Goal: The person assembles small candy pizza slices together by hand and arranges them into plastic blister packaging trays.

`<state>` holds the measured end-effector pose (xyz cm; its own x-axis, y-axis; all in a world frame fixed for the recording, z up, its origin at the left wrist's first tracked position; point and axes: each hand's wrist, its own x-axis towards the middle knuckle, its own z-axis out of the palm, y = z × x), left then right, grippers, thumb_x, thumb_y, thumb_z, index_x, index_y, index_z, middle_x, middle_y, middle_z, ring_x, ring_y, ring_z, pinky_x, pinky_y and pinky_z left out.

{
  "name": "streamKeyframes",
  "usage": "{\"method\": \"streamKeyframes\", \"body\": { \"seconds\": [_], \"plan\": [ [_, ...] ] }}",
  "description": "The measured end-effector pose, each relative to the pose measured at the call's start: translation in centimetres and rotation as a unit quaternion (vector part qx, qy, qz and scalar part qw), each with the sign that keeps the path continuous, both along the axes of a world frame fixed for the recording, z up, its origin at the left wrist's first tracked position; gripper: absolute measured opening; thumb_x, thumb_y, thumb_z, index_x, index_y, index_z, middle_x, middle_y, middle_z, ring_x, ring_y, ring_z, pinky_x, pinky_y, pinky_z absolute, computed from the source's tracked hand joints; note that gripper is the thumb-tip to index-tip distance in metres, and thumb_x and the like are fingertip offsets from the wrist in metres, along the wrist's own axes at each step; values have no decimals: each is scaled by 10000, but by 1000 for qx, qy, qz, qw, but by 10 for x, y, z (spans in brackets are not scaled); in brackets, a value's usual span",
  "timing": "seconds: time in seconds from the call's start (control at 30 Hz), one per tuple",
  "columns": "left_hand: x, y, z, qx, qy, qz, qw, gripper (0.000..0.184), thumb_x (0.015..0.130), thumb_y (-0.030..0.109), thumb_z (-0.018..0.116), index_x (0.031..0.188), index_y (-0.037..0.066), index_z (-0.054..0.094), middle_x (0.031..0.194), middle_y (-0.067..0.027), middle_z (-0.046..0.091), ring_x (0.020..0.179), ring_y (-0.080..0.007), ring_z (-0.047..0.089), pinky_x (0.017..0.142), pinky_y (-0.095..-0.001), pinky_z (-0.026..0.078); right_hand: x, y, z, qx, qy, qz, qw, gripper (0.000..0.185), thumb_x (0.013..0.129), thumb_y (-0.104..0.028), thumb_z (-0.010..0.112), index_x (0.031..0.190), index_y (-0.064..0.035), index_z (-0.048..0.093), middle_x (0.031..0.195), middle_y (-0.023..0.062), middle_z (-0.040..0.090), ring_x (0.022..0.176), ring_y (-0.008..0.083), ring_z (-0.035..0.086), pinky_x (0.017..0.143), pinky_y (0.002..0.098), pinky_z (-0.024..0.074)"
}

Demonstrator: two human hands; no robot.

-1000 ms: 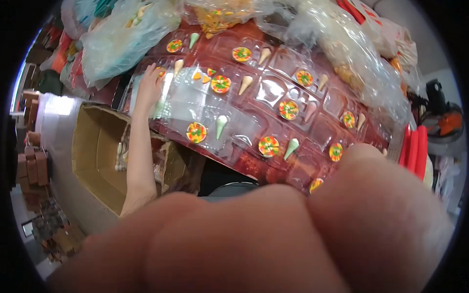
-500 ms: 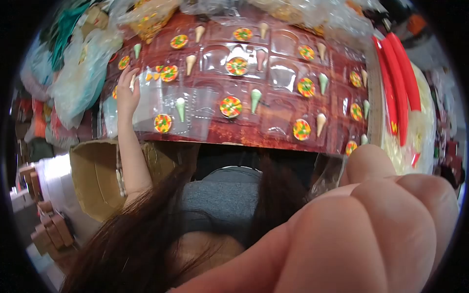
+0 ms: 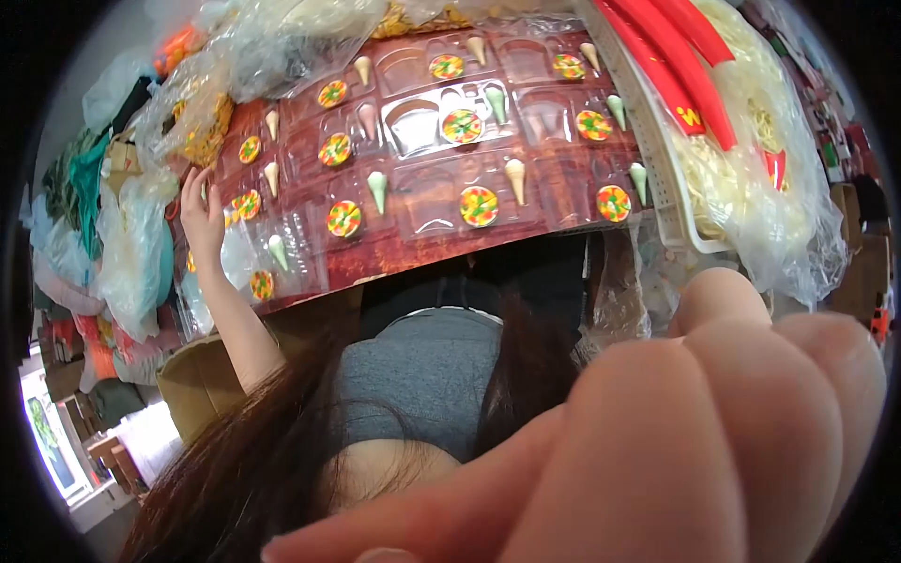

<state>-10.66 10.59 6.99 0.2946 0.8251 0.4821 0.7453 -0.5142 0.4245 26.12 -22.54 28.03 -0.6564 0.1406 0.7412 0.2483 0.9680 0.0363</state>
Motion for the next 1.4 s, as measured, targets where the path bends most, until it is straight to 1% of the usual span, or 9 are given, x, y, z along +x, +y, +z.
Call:
{"method": "streamKeyframes", "body": {
  "seconds": [0.6, 0.77, 0.9, 1.03, 1.07, 1.1, 1.27, 1.37, 1.4],
  "plan": [
    [105, -34, 29, 41, 58, -95, 993, 303, 888, 110, 546, 1176, 43, 612, 1268, -133, 565, 1192, -286, 521, 975, -341, 415, 42, -102, -49, 67, 27, -387, 919, 264, 844, -127, 552, 610, -110, 431, 520, -7, 371, 435, 146, 302, 437, 262, 322],
    [103, -39, 20, 36, 45, -88, 994, 304, 878, 94, 553, 1172, 40, 612, 1253, -132, 575, 1171, -279, 535, 969, -340, 421, 63, -110, -123, -143, -11, -625, 768, 285, 856, -128, 544, 600, -115, 419, 496, -11, 354, 414, 141, 281, 422, 258, 310],
    [57, -32, 15, 55, 60, -50, 995, 298, 855, 63, 561, 1145, 29, 616, 1226, -130, 591, 1136, -273, 555, 962, -338, 430, 103, -156, -255, -392, -151, -688, 591, 195, 820, -195, 586, 684, -59, 549, 585, 135, 582, 508, 346, 534, 498, 401, 430],
    [36, -48, 13, 63, 56, 23, 996, 327, 798, 44, 571, 1123, 44, 609, 1283, -168, 545, 1156, -339, 537, 962, -387, 433, 218, -272, -401, -445, -49, -791, 418, 355, 882, -289, 482, 1146, -82, 595, 825, 164, 665, 698, 360, 625, 621, 437, 489],
    [29, -51, 12, 66, 64, 40, 995, 324, 799, 55, 573, 1120, 48, 610, 1284, -170, 544, 1157, -345, 535, 958, -388, 435, 260, -291, -421, -533, 317, -543, 567, 349, 907, -249, 439, 1179, -81, 581, 842, 175, 667, 728, 362, 629, 653, 447, 493],
    [25, -54, 12, 47, 32, 57, 997, 322, 791, 63, 580, 1111, 58, 618, 1283, -164, 544, 1152, -341, 540, 947, -380, 443, 297, -304, -434, -574, 611, -164, 520, 351, 933, -209, 396, 1211, -81, 567, 860, 186, 669, 758, 364, 634, 685, 457, 496],
    [-10, -52, 10, 35, -28, 113, 993, 315, 769, 54, 589, 1081, 61, 632, 1233, -124, 581, 1092, -285, 571, 923, -347, 447, 214, -135, -314, -752, -132, -108, 636, 259, 951, -198, 413, 1019, -27, 595, 785, 77, 620, 654, 264, 581, 610, 379, 481],
    [-28, -24, -2, 27, -41, 111, 993, 301, 763, 53, 585, 1060, 49, 634, 1168, -109, 609, 1013, -276, 599, 881, -340, 466, 151, -93, -231, -888, 220, -265, 304, 206, 960, -113, 415, 988, -54, 611, 773, 29, 601, 655, 195, 566, 611, 298, 474],
    [-31, -9, -6, 14, -51, 116, 992, 293, 761, 53, 581, 1049, 42, 634, 1125, -104, 626, 968, -276, 611, 857, -340, 477, 143, -90, -232, -870, 195, -293, 346, 199, 945, -120, 454, 1027, -31, 612, 784, 46, 612, 675, 191, 564, 620, 286, 465]
  ]
}}
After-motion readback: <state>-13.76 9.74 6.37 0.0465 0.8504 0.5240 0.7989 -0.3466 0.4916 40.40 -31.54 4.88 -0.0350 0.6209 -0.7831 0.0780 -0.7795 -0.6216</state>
